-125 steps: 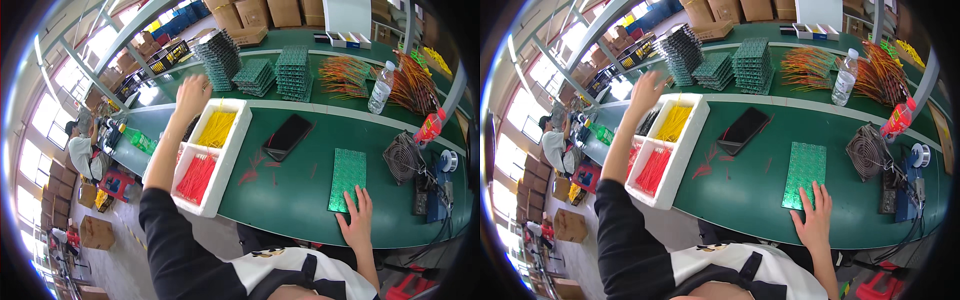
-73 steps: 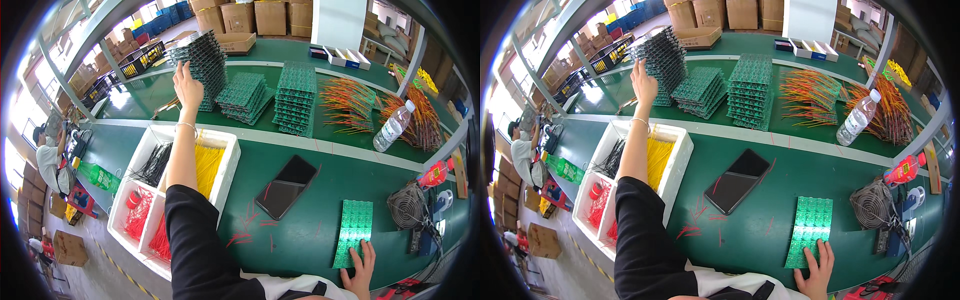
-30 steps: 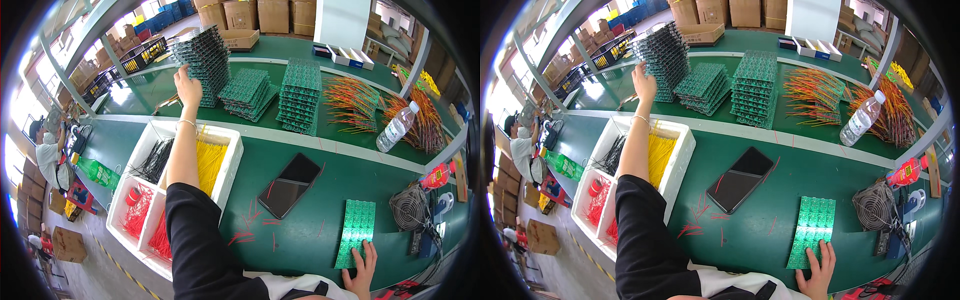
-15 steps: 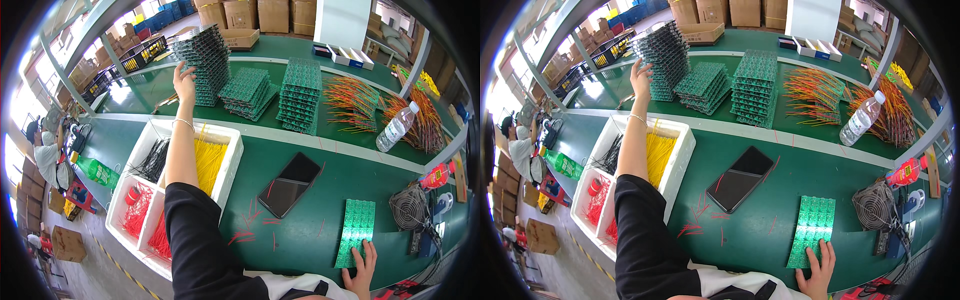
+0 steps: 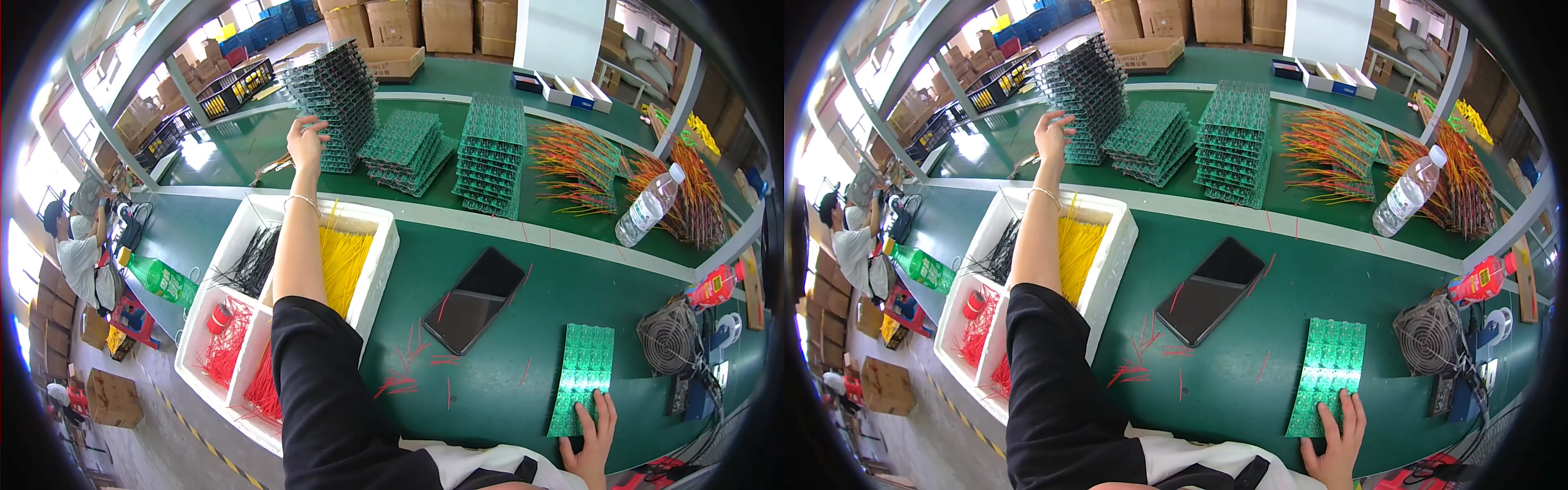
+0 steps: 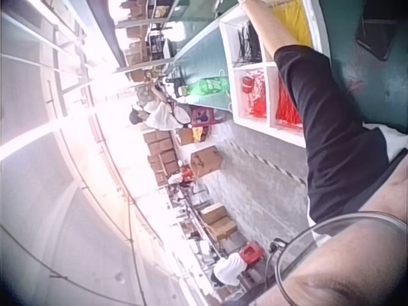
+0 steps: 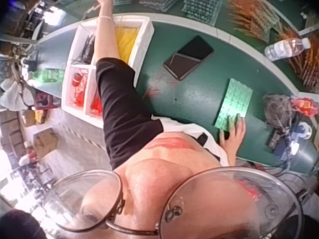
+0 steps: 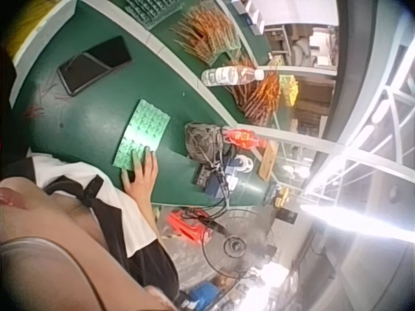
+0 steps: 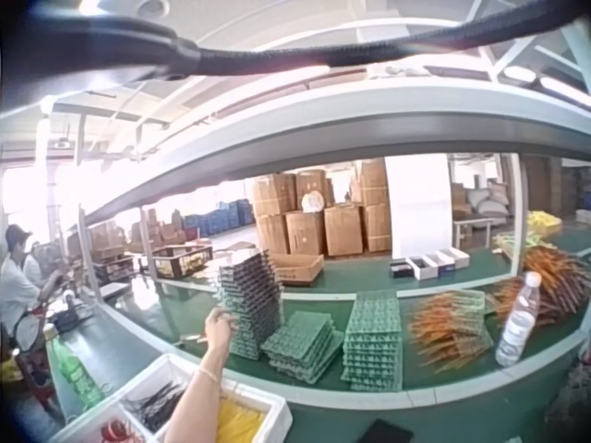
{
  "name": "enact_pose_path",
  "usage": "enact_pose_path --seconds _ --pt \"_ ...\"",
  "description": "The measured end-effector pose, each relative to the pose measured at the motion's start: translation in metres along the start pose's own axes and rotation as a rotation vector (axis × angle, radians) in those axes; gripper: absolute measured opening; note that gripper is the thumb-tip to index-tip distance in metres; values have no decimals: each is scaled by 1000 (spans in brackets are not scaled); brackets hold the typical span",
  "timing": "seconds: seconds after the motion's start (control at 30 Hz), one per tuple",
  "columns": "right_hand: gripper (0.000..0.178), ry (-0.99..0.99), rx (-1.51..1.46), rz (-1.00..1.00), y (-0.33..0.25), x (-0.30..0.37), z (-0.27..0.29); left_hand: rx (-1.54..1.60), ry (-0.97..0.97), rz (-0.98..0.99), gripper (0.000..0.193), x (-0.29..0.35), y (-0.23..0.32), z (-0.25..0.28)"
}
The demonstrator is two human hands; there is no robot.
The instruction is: The person organizes circuit boards and wire bundles by hand on an assembly workbench.
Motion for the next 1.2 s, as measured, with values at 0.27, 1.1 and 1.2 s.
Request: enact_pose_path --seconds 0.27,1.1,1.2 --pt "59 3 -5 -6 0 0 0 99 -60 -10 38 -2 -1 1" --pt "56 19 17 20 8 3 -3 -35 -20 155 38 -1 -8 8" --pt "56 19 19 19 8 2 -4 -31 -21 144 38 -1 -9 7"
Point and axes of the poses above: each hand's wrist, its own x-axis away from the middle knuckle, its own z-axis out of the back of the hand, y = z × x, the point moved 3 cm from there along -x, towards the middle knuckle, and after that the axes turned 5 degrees about x, right-handed, at the moved point
